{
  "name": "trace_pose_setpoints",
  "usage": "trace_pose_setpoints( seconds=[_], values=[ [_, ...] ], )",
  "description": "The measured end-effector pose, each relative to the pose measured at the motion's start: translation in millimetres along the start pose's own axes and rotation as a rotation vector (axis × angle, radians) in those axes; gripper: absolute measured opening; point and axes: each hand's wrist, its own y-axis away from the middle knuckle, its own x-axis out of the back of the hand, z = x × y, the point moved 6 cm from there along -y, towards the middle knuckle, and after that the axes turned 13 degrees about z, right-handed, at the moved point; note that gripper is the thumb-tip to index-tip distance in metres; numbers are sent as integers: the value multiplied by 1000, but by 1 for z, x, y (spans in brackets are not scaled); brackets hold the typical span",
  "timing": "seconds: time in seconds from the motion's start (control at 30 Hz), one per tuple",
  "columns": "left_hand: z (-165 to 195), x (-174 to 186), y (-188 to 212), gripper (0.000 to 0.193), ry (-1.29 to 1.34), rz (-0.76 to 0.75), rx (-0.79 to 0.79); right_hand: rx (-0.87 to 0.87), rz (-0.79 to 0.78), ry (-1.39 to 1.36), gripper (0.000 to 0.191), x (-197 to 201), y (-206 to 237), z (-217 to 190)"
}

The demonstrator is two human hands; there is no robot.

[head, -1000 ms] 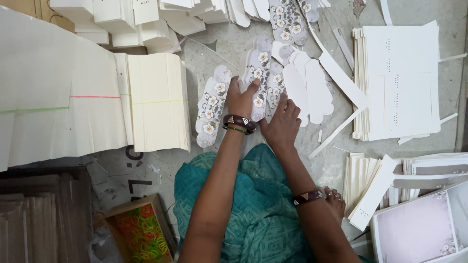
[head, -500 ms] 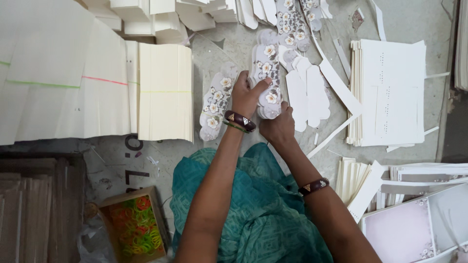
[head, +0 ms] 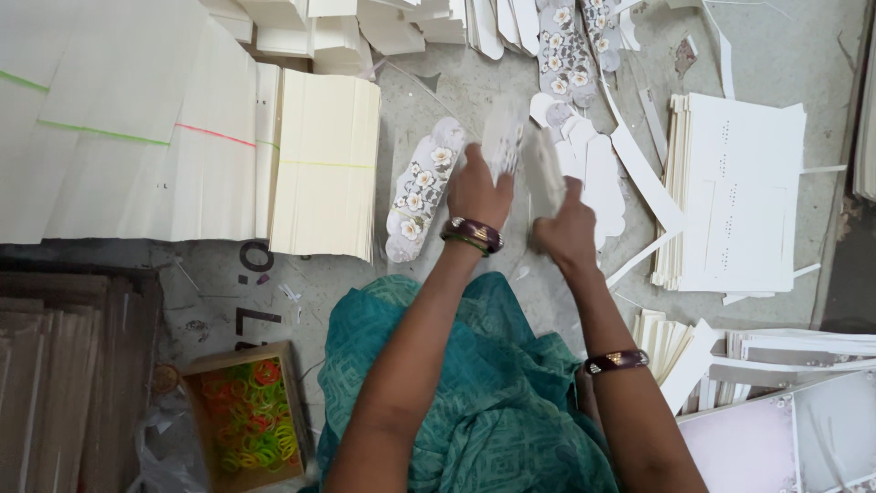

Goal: The person sits on the floor of a paper craft workshop and assembles decorative paper cutout pieces, aligning floral printed paper shapes and stacking plain paper sheets into piles. They gather finished stacks and place them with other completed piles on the floor.

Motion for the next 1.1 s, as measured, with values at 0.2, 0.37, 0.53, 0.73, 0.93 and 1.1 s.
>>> trace_pose_setpoints(
  seconds=[0.2,0.37,0.53,0.73,0.93,1.1],
  values=[
    [-14,-45,16,52,-71,-111,41,-143,37,-128,57,1,1,9],
    [-36,-71,15,61,133,-192,212,-69,46,-117,70,-6,23,-20],
    [-42,-76,12,91,405,-305,352,181,43,242,82,-3,43,-57],
    [-39,-53,5,77,627,-153,401,153,-50,-189,64,9,40,-27],
    [-43,-43,1,66,697,-31,437,-101,182,144,106,35,-8,64],
    [-45,-38,-2,75,477,64,327,-261,102,356,134,17,-10,81]
  ],
)
